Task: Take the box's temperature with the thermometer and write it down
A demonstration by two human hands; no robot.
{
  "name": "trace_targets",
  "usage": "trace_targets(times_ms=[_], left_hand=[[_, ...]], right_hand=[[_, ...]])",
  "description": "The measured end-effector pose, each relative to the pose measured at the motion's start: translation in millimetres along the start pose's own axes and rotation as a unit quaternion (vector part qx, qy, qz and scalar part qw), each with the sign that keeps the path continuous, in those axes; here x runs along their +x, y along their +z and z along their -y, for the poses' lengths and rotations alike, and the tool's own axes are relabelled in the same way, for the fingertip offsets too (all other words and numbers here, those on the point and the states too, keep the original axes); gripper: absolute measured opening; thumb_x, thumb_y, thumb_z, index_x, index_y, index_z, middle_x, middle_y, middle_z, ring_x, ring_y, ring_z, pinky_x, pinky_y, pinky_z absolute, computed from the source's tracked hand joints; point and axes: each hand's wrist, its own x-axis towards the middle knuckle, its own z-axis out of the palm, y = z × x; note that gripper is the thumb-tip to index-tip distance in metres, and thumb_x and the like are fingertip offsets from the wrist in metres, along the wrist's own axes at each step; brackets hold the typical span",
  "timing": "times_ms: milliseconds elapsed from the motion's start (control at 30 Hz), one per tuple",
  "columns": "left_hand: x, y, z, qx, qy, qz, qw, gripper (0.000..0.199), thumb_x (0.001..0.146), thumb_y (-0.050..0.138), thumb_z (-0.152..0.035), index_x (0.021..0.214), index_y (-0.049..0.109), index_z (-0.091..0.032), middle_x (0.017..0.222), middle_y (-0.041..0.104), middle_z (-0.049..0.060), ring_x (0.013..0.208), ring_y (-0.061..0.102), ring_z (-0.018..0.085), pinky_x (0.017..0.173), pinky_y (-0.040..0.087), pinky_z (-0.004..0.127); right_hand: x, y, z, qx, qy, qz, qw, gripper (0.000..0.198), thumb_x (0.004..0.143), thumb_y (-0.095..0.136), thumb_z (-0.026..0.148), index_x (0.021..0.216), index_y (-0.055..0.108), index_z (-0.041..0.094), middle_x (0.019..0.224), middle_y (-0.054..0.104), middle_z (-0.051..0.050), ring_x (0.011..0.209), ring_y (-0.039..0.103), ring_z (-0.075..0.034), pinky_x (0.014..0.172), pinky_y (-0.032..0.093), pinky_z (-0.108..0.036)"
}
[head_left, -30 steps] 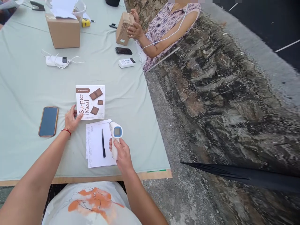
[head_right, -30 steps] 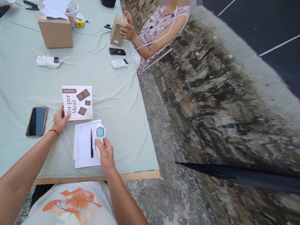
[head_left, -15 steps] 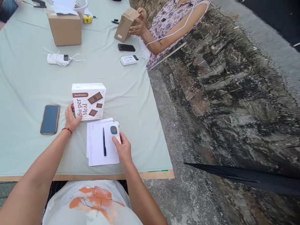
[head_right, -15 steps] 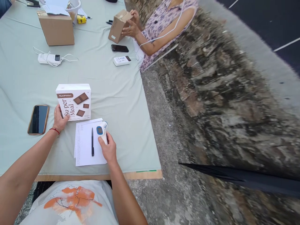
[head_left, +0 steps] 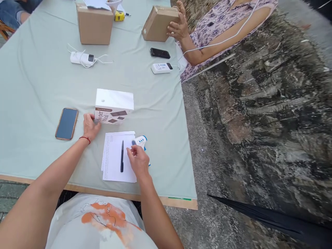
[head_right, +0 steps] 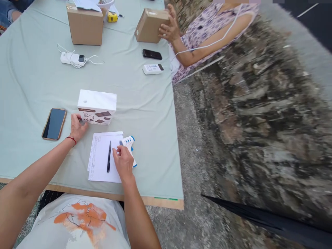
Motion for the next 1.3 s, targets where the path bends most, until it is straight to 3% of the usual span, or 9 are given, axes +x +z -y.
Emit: trace_targets(times_ms=[100, 233, 333, 500, 633, 733, 867, 1033, 1300], left_hand=[[-19, -3, -4, 0.018, -0.011, -0.016, 1.0, 0.021, 0.075, 0.052, -0.016, 0.084, 0.034, -0.022, 0.089, 0.047, 0.004, 0.081, 0.05, 0.019, 0.078, 0.045, 0.035], [-41, -12, -8, 0.056, 0.16, 0.164, 0.972, 0.007, 0.079, 0.05, -0.019, 0.086, 0.048, -0.019, 0.091, 0.056, 0.006, 0.085, 0.054, 0.02, 0.081, 0.043, 0.037], [-47, -16, -7, 0.096, 0.25, 0.252, 0.93, 0.029, 0.079, 0.054, -0.025, 0.107, 0.059, -0.017, 0.113, 0.057, 0.012, 0.103, 0.055, 0.026, 0.088, 0.042, 0.042], [-48, -16, -11, 0.144, 0.253, 0.27, 0.918, 0.037, 0.078, 0.06, -0.035, 0.11, 0.062, -0.016, 0.117, 0.056, 0.013, 0.108, 0.054, 0.029, 0.095, 0.04, 0.044], [-49, -16, -17, 0.166, 0.254, 0.284, 0.91, 0.042, 0.075, 0.064, -0.036, 0.111, 0.062, -0.015, 0.119, 0.056, 0.013, 0.109, 0.053, 0.029, 0.097, 0.038, 0.044], [-50, -16, -20, 0.177, 0.25, 0.293, 0.906, 0.045, 0.073, 0.066, -0.036, 0.113, 0.061, -0.014, 0.121, 0.056, 0.013, 0.109, 0.052, 0.03, 0.099, 0.037, 0.043], [-51, -16, -21, 0.178, 0.256, 0.304, 0.9, 0.046, 0.074, 0.067, -0.036, 0.114, 0.06, -0.014, 0.122, 0.057, 0.012, 0.11, 0.051, 0.03, 0.1, 0.035, 0.044], [-52, -14, -21, 0.172, 0.263, 0.298, 0.901, 0.042, 0.076, 0.064, -0.033, 0.113, 0.06, -0.014, 0.123, 0.059, 0.011, 0.112, 0.05, 0.03, 0.1, 0.035, 0.043], [-53, -13, -20, 0.164, 0.263, 0.291, 0.905, 0.041, 0.075, 0.063, -0.032, 0.111, 0.06, -0.014, 0.121, 0.06, 0.012, 0.11, 0.052, 0.03, 0.099, 0.036, 0.044]], right_hand=[[1, 15, 12, -0.006, 0.011, 0.085, 0.996, 0.028, 0.086, 0.053, 0.043, 0.096, 0.059, 0.018, 0.079, 0.062, -0.005, 0.068, 0.056, -0.019, 0.064, 0.042, -0.032], [8, 19, 15, 0.034, -0.026, 0.083, 0.996, 0.031, 0.085, 0.045, 0.03, 0.109, 0.062, 0.017, 0.079, 0.06, -0.004, 0.068, 0.055, -0.018, 0.066, 0.044, -0.032], [11, 15, 14, 0.157, -0.057, 0.081, 0.983, 0.034, 0.088, 0.04, 0.026, 0.111, 0.064, 0.018, 0.083, 0.06, -0.006, 0.076, 0.057, -0.018, 0.074, 0.048, -0.034], [4, 21, 19, 0.36, 0.0, 0.108, 0.927, 0.039, 0.083, 0.06, 0.034, 0.121, 0.055, 0.022, 0.094, 0.059, -0.005, 0.082, 0.058, -0.016, 0.075, 0.05, -0.032], [1, 28, 27, 0.384, 0.052, 0.076, 0.919, 0.031, 0.089, 0.056, 0.048, 0.102, 0.06, 0.021, 0.068, 0.049, 0.002, 0.061, 0.049, -0.012, 0.059, 0.044, -0.028], [5, 30, 31, 0.371, 0.055, 0.061, 0.925, 0.035, 0.092, 0.047, 0.048, 0.1, 0.064, 0.019, 0.062, 0.047, 0.003, 0.056, 0.046, -0.012, 0.057, 0.041, -0.027], [11, 40, 35, 0.324, 0.066, 0.033, 0.943, 0.023, 0.079, 0.059, 0.039, 0.084, 0.065, 0.017, 0.068, 0.057, 0.0, 0.058, 0.05, -0.012, 0.058, 0.044, -0.028], [11, 51, 38, 0.263, 0.058, -0.026, 0.963, 0.017, 0.071, 0.059, 0.035, 0.071, 0.059, 0.018, 0.061, 0.056, 0.001, 0.053, 0.048, -0.012, 0.054, 0.043, -0.027], [11, 47, 38, 0.23, 0.022, 0.031, 0.972, 0.024, 0.08, 0.054, 0.039, 0.069, 0.059, 0.019, 0.065, 0.06, -0.001, 0.061, 0.052, -0.014, 0.06, 0.044, -0.028]])
